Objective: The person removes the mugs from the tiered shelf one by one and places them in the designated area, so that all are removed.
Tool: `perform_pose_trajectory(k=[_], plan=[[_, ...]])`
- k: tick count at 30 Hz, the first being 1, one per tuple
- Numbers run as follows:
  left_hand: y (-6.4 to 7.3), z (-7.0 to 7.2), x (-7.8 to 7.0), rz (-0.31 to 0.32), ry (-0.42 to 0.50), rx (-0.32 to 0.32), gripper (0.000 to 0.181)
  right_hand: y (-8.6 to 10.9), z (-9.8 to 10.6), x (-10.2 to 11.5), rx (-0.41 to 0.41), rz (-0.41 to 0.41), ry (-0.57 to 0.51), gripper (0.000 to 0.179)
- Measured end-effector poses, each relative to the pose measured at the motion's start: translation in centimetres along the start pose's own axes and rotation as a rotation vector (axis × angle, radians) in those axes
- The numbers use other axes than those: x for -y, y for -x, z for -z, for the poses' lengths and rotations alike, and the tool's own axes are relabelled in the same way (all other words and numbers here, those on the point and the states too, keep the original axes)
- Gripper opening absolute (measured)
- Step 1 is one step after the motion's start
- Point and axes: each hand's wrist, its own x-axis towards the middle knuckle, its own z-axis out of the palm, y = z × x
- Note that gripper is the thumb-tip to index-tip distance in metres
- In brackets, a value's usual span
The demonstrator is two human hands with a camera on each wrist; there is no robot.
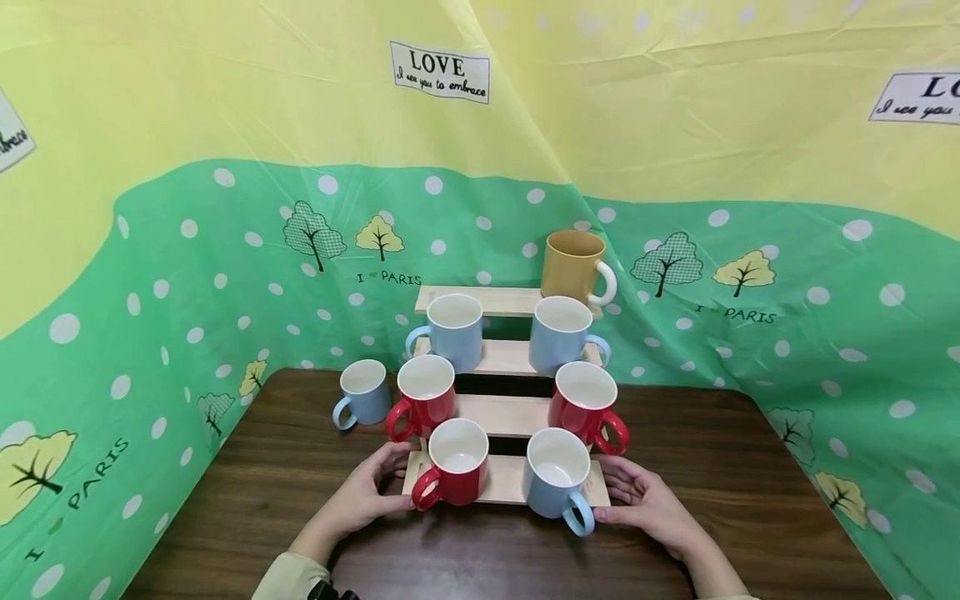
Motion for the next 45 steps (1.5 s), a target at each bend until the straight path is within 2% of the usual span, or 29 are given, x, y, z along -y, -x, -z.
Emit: perform_pose_trajectory(k=[5,12,14,16,19,24,28,33,37,41,45], plan=[[-0.4,0.0,0.0,0.023,-0.003,0.004,0.071,-0.2,0.7,0.4,0.023,-0.024,0.004,0.078],[-0.5,0.0,-0.1,0.025,0.007,0.001,0.073,-0.4,2.9,1.8,0.246,0.000,-0.023,0.080],[-0.4,0.0,-0.2,0.024,0.011,0.005,0.073,-0.7,3.6,2.6,0.289,-0.010,-0.006,0.079],[-0.4,-0.1,-0.2,0.024,0.011,0.013,0.072,-1.1,4.5,3.7,0.298,-0.022,0.043,0.075],[-0.4,-0.2,-0.1,0.012,0.013,0.025,0.071,-2.0,5.9,5.9,0.246,0.006,0.207,0.064],[-0.4,-0.3,0.1,-0.030,0.029,0.032,0.070,-4.0,7.9,10.6,0.064,0.062,0.533,0.054],[-0.4,-0.3,0.2,-0.020,0.021,0.030,0.070,-5.4,9.1,14.5,-0.039,0.056,0.632,0.057],[-0.5,-0.3,0.2,0.001,0.017,0.028,0.070,-7.4,10.4,18.9,-0.136,0.051,0.666,0.063],[-0.3,-0.3,-0.1,-0.004,0.013,0.021,0.070,-9.1,10.7,21.7,-0.229,0.058,0.593,0.074],[0.1,-0.2,-0.2,-0.002,0.005,0.010,0.071,-10.7,10.1,23.6,-0.302,0.079,0.506,0.084],[0.2,0.0,-0.1,0.010,0.003,0.006,0.071,-12.3,9.3,24.7,-0.306,0.109,0.495,0.087]])
